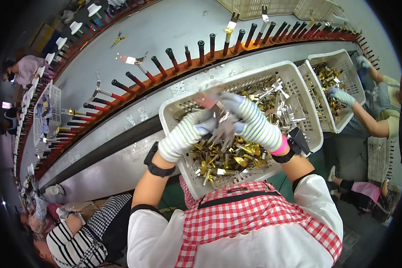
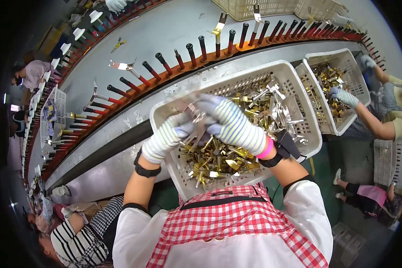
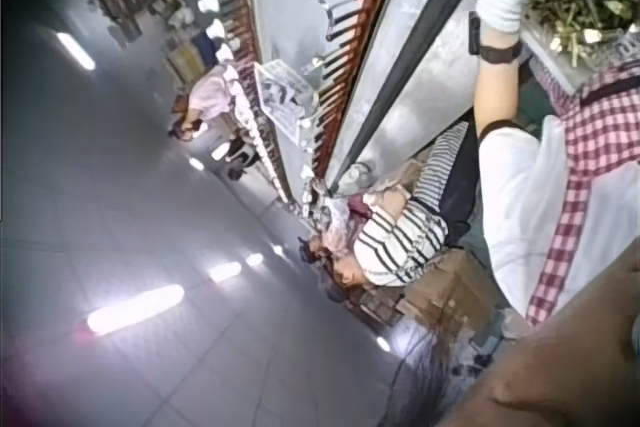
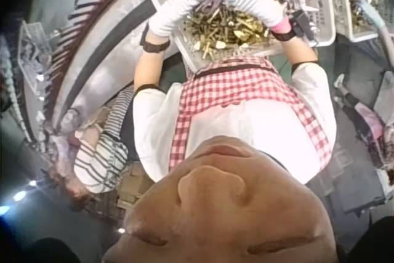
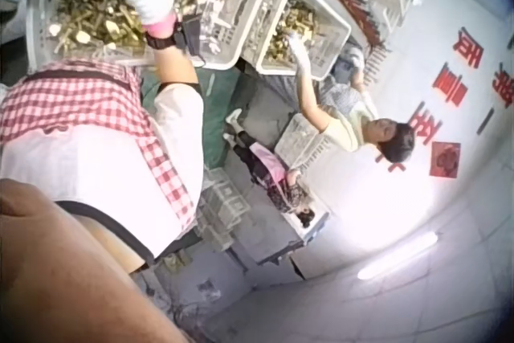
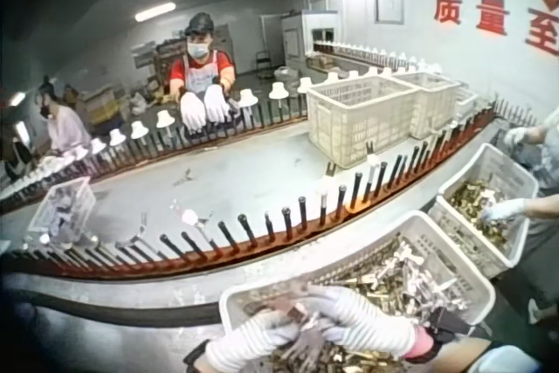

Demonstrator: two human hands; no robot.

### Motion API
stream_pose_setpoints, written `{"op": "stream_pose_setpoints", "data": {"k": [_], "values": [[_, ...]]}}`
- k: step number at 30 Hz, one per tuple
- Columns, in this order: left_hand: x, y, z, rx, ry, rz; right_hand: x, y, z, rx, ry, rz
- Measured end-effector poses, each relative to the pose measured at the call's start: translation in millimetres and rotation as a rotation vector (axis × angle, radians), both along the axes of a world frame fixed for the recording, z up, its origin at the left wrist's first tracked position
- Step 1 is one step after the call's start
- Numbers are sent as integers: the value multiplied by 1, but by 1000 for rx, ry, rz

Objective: Placing small decorative plastic components onto a rotating assembly rack.

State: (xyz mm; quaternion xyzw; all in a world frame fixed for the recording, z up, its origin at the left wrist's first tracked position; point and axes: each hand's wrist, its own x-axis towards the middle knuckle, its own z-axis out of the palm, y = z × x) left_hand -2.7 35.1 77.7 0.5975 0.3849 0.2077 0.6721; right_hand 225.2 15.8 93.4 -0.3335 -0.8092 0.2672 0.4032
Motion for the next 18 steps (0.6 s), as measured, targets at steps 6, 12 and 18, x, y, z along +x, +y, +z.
{"op": "stream_pose_setpoints", "data": {"k": [6,12,18], "values": [[8,66,7,129,-397,313,-12,-8,29,-413,590,-87],[-27,198,-47,707,199,790,20,-18,15,-542,453,-338],[-78,225,-102,946,186,933,42,-4,2,-802,583,-202]]}}
